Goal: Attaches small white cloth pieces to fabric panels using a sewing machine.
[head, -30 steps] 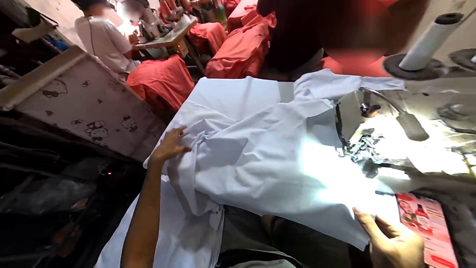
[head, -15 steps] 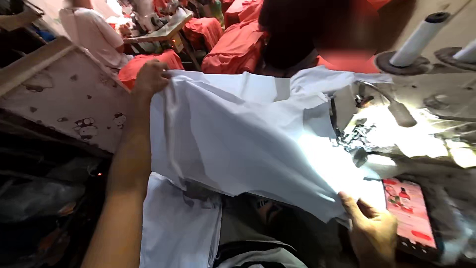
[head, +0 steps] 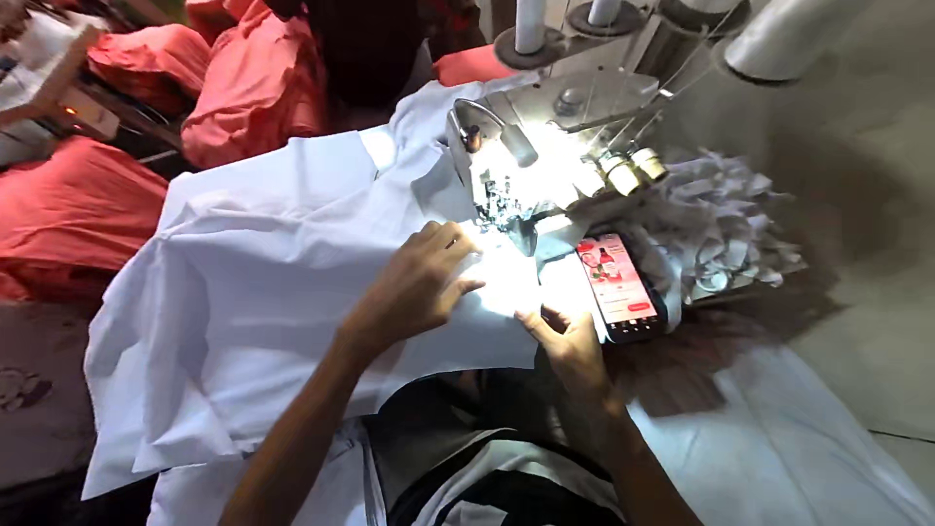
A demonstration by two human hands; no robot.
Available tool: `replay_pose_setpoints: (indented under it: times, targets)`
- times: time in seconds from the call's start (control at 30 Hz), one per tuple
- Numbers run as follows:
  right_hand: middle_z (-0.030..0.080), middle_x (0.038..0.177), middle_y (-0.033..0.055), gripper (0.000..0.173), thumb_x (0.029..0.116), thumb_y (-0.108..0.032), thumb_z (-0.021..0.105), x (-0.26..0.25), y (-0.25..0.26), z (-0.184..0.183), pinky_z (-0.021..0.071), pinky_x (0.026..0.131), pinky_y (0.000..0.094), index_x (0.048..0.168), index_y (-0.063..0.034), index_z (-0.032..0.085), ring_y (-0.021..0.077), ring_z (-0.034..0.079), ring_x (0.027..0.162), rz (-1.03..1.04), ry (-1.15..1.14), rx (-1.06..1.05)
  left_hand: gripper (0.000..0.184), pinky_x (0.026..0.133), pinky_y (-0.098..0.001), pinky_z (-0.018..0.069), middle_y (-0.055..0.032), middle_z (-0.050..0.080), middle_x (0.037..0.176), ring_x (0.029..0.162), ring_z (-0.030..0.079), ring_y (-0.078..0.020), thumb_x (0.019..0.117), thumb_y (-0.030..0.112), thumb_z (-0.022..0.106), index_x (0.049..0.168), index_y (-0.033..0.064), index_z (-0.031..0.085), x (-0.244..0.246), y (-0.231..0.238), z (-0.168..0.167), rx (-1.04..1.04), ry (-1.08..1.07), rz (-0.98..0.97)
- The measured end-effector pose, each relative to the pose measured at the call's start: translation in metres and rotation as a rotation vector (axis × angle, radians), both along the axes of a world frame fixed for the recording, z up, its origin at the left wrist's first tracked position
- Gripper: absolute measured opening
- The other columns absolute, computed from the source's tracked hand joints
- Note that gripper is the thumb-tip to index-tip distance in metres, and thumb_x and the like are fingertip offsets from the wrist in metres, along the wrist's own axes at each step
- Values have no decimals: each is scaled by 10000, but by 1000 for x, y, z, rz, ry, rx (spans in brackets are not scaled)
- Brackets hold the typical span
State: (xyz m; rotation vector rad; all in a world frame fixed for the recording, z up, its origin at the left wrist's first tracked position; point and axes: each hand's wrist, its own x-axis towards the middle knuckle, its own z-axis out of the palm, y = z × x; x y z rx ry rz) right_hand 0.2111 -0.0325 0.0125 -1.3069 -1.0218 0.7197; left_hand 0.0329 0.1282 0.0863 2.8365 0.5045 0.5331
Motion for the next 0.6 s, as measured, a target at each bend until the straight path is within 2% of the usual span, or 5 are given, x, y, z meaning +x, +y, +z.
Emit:
replay_pose_setpoints:
  times: [0.1,0.23,0.3,0.43,0.6]
  targets:
    - [722,914,1,169,956,-187,702,0,-2,-3,593,782,183,980,-25,746,16,686,846,67,1,-19,267,902,-422,479,-66,606,1130,1075,559,-255,965,330,615,1119,137,716,8,2,-8,41,-30,43]
    - [639,729,-77,242,968,-279,696,-2,-7,-4,498,636,125,817,-90,698,-66,591,672,151,-82,-132,173,945,-382,474,-58,618,1146,1115,555,-228,969,266,618,989,110,690,4,-2,-6,-34,-87,40]
    - [676,749,-63,204,972,-229,695,-2,-12,1,531,646,126,836,-79,724,-53,625,685,168,-27,-111,166,908,-346,493,-21,646,1033,1046,590,-173,963,249,629,1004,97,679,-2,-4,-1,-120,-138,59]
    - [715,801,-37,155,960,-191,708,-3,-23,14,576,683,154,875,-66,743,-15,671,735,159,15,-54,183,823,-268,525,22,630,954,928,609,-89,965,249,630,1080,113,670,-10,-5,12,-166,-168,132]
    - [652,692,-53,254,958,-262,699,-4,-25,8,502,573,160,752,-114,713,-7,602,629,75,-18,-116,148,733,-387,473,17,663,881,821,595,-170,926,234,640,1022,135,694,-1,1,-5,-5,-78,200]
